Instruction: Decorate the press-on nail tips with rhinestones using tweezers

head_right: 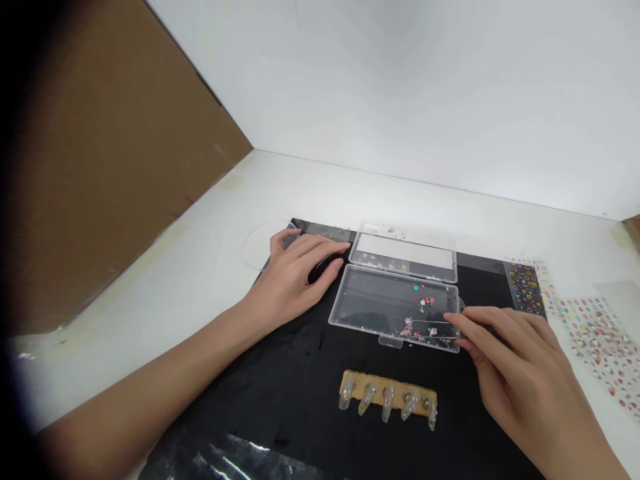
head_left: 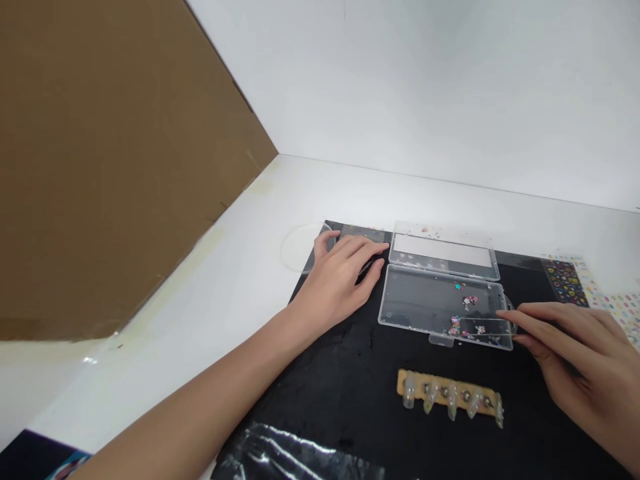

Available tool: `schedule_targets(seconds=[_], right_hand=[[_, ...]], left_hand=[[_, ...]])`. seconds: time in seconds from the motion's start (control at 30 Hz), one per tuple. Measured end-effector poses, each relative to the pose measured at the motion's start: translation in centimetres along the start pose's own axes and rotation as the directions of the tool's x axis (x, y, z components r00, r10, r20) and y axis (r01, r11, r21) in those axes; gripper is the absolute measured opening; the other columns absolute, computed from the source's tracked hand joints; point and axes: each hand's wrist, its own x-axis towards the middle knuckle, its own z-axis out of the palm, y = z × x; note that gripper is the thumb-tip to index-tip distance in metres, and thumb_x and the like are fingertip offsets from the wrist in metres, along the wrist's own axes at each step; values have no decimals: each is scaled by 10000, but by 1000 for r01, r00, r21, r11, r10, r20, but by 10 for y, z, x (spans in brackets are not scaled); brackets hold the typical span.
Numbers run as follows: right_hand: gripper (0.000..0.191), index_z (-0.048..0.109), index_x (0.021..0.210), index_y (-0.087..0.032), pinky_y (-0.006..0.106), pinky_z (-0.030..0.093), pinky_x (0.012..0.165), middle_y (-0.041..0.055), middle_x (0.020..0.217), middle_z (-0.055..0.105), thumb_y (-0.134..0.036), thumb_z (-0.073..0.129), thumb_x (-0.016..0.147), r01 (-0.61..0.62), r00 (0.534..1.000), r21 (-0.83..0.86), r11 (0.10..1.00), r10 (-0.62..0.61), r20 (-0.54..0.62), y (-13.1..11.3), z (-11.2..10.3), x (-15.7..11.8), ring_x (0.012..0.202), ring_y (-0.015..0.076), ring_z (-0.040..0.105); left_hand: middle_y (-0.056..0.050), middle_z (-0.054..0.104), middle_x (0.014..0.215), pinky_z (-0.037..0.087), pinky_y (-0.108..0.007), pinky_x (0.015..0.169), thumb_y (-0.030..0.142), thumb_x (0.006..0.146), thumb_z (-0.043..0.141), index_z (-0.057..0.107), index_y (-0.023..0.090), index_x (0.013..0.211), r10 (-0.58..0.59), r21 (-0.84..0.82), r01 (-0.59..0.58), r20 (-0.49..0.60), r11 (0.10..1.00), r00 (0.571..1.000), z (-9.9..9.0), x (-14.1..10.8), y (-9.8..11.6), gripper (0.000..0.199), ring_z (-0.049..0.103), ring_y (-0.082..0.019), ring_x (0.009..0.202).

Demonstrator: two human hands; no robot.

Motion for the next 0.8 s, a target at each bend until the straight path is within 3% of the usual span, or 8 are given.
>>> schedule_targets(seconds=[0.8], right_hand=[[343, 695, 1239, -285, 403, 444, 844, 23, 1096, 803, -87, 518, 1023, 11, 1000, -33, 999, -11, 21, 9, -9, -2, 918, 211, 707]], left_hand=[[-35, 794, 1208, 318, -547, 1210, 249, 1116, 488, 678, 256, 1272, -31, -9, 31, 8, 999, 1000, 1, -1, 0, 246, 732, -248, 1103]])
